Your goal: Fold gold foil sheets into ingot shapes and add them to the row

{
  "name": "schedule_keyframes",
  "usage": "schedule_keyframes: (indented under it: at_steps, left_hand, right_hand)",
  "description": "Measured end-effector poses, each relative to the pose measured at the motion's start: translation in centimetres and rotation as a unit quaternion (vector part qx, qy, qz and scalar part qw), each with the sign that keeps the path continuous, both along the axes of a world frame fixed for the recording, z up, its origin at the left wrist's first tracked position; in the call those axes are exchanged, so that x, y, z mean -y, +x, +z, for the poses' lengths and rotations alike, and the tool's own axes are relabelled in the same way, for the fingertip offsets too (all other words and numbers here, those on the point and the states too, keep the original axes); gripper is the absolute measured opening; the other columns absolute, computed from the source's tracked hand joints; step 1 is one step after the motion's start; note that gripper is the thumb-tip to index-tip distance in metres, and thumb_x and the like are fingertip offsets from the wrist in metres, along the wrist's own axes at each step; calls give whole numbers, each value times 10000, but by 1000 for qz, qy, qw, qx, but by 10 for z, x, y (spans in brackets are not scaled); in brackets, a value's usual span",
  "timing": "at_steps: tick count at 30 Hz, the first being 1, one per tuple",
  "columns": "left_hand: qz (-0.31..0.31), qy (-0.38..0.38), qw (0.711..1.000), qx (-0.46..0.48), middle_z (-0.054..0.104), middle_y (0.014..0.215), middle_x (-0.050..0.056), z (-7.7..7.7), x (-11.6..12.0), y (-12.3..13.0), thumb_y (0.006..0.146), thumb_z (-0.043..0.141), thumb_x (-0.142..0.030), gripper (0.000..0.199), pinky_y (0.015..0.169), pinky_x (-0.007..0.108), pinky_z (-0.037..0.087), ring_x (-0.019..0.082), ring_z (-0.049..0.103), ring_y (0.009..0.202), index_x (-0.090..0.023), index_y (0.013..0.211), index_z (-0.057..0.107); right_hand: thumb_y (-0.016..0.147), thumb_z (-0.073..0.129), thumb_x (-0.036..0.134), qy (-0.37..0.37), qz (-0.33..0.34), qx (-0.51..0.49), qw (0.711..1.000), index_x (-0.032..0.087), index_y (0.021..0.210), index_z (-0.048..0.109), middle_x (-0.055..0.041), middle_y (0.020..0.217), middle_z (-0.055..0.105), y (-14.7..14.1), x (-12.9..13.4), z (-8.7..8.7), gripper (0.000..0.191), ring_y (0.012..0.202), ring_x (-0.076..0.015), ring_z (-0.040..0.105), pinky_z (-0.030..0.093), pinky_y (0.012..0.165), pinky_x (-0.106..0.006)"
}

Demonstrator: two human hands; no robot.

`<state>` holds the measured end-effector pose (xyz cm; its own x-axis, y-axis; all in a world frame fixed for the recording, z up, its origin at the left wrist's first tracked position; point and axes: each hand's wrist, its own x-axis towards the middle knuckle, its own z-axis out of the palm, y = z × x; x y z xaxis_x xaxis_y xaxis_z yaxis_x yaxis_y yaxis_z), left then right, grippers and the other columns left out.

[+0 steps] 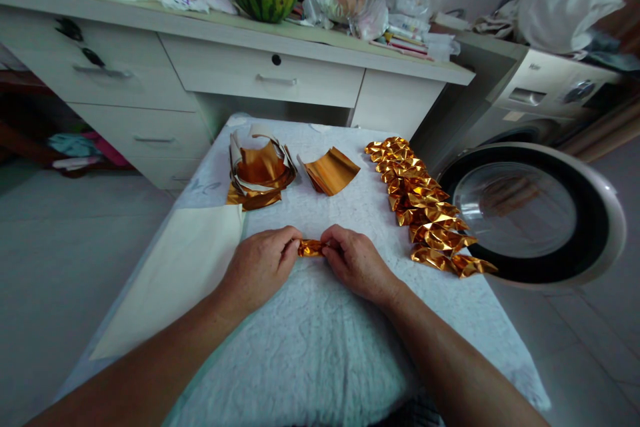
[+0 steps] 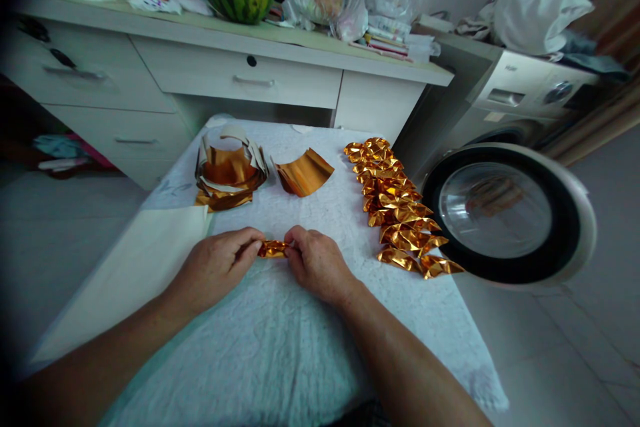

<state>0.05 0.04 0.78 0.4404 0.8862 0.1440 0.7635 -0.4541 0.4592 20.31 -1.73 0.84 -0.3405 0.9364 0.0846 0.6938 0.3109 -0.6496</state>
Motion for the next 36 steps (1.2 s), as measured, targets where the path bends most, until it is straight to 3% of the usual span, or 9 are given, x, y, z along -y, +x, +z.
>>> schedule_keyframes:
  at_steps: [10, 17, 27, 30, 36]
  left_hand:
    - [30, -2, 999, 27, 618, 663, -39, 3, 1, 3, 888, 428, -218, 121, 554, 251, 354, 146, 585, 573, -226, 951, 531]
    - [23, -71, 993, 91, 501, 576, -79, 7, 2, 1, 850, 431, -191, 51, 527, 234, 311, 123, 507, 504, -236, 843, 456]
    - [19, -180, 964, 196, 449, 552, -77, 8, 0, -1, 881, 434, -281, 142, 506, 225, 314, 109, 447, 509, -213, 852, 556]
    - [17, -214, 944, 249, 490, 590, -57, 8, -1, -2, 912, 430, -344, 214, 543, 230, 357, 114, 479, 561, -199, 876, 583]
    - [7, -246, 919, 308, 560, 642, -21, 13, -2, -4, 928, 439, -420, 280, 592, 249, 399, 123, 508, 609, -191, 857, 584]
  right_hand:
    - [869, 494, 136, -5, 56, -58, 997, 224, 1063, 491, 52, 697, 538, 3, 2, 6, 213, 629, -117, 501, 350, 618, -217]
    - [922, 456, 189, -41, 84, -126, 988, 219, 878, 484, 48, 724, 497, 10, 0, 9, 60, 648, -96, 466, 351, 620, -207]
    - [855, 536, 153, -128, 96, -220, 962, 219, 962, 504, 47, 742, 482, 21, 1, 11, 130, 635, -90, 426, 350, 588, -203]
    - [888, 541, 209, -160, 92, -273, 944, 197, 925, 518, 36, 735, 512, 22, 0, 11, 45, 646, -91, 452, 359, 602, -210]
    - [828, 673, 427, -258, 44, -395, 881, 190, 850, 519, 28, 649, 584, 24, -4, 12, 283, 568, -94, 490, 364, 557, -218]
